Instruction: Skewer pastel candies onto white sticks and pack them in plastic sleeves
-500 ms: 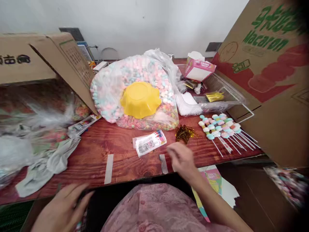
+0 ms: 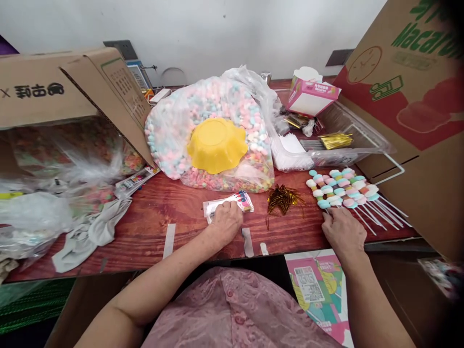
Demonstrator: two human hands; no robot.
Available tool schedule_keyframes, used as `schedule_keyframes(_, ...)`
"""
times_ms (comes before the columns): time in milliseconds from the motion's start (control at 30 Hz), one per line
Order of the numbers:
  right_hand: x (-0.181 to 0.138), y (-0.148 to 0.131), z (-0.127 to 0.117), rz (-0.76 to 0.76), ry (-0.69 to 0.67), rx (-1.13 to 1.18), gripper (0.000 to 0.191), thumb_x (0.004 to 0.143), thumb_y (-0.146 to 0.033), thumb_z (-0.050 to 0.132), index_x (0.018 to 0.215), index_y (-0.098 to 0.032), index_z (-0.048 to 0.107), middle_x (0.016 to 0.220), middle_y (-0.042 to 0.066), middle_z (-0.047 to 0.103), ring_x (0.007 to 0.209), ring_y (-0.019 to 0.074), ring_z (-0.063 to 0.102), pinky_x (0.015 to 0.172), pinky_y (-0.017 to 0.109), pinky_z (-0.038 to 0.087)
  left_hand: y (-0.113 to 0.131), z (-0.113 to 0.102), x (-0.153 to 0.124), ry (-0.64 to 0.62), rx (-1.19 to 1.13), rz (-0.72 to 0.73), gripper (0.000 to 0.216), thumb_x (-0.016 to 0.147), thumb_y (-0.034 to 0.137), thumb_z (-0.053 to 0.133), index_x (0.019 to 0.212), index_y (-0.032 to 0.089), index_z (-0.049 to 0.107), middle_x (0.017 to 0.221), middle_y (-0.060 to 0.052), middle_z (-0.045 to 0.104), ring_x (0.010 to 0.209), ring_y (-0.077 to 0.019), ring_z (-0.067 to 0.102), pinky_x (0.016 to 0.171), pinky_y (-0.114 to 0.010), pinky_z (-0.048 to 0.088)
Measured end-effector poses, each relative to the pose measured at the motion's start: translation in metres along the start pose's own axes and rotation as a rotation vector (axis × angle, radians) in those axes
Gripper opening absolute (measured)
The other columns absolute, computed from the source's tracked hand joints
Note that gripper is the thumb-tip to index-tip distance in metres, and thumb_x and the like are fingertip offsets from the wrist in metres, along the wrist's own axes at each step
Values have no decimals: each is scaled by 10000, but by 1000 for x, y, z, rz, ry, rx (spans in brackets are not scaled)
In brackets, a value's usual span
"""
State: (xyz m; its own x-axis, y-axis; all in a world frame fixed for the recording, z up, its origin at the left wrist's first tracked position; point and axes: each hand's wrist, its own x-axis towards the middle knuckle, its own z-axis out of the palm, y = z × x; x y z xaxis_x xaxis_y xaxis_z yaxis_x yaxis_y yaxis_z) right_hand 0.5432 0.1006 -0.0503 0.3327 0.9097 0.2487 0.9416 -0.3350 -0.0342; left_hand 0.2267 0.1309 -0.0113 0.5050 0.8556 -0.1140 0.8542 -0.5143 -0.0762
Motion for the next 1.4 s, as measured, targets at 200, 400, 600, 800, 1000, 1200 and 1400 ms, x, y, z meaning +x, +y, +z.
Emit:
schedule_keyframes(200, 13, -1, -7, 90, -21, 1, 299, 907, -319, 463, 927, -163, 717, 681, 125, 662, 498, 199, 540, 506, 315, 325, -17, 5, -3, 35, -58, -7, 234, 915, 111, 434, 982, 114, 658, 934, -139, 653, 911, -282, 601, 713, -381, 469)
schedule_keyframes(400, -8, 12, -17, -116, 464, 331, 241, 920, -292, 545, 979, -151, 731, 826, 128, 738, 705, 245, 687, 627, 321, 494, -26, 21, -14, 160, -62, 42, 206, 892, 120, 480, 843, 160, 676, 882, -103, 667, 886, -270, 588, 700, -376, 453)
schedule_keyframes(600, -27, -16, -37, -450, 403, 591, 136, 870, -198, 643, 986, -217, 710, 827, 22, 733, 699, 146, 679, 699, 260, 523, -22, 21, -25, 188, -174, -23, 197, 822, 37, 513, 876, 140, 672, 922, -103, 669, 895, -247, 576, 720, -345, 457)
schedule_keyframes(800, -36, -56, -41, -589, 188, 817, 161, 867, -149, 624, 986, -229, 697, 813, 8, 725, 700, 140, 684, 678, 254, 541, -35, 26, -19, 383, -625, -164, 159, 840, 132, 625, 684, 151, 647, 790, -63, 674, 786, -184, 597, 730, -307, 445)
schedule_keyframes(1000, -30, -61, -42, -594, 110, 865, 122, 864, -176, 622, 934, -225, 709, 797, 1, 733, 670, 135, 690, 645, 230, 549, -48, 31, -24, 392, -840, -53, 101, 845, 187, 668, 758, 167, 715, 790, -45, 699, 788, -165, 621, 758, -288, 452)
schedule_keyframes(1200, -26, -61, -41, -613, 30, 792, 110, 869, -219, 618, 918, -221, 716, 799, 16, 742, 680, 155, 698, 642, 262, 557, -50, 36, -28, 381, -848, 24, 175, 902, 161, 564, 853, 158, 731, 860, -71, 708, 825, -169, 625, 782, -297, 464)
schedule_keyframes(1400, -29, -57, -46, -621, 92, 823, 147, 850, -169, 641, 956, -249, 705, 811, -3, 734, 687, 148, 689, 659, 264, 552, -52, 36, -25, 391, -966, -86, 137, 832, 154, 656, 699, 152, 692, 709, -25, 679, 683, -133, 599, 686, -261, 433)
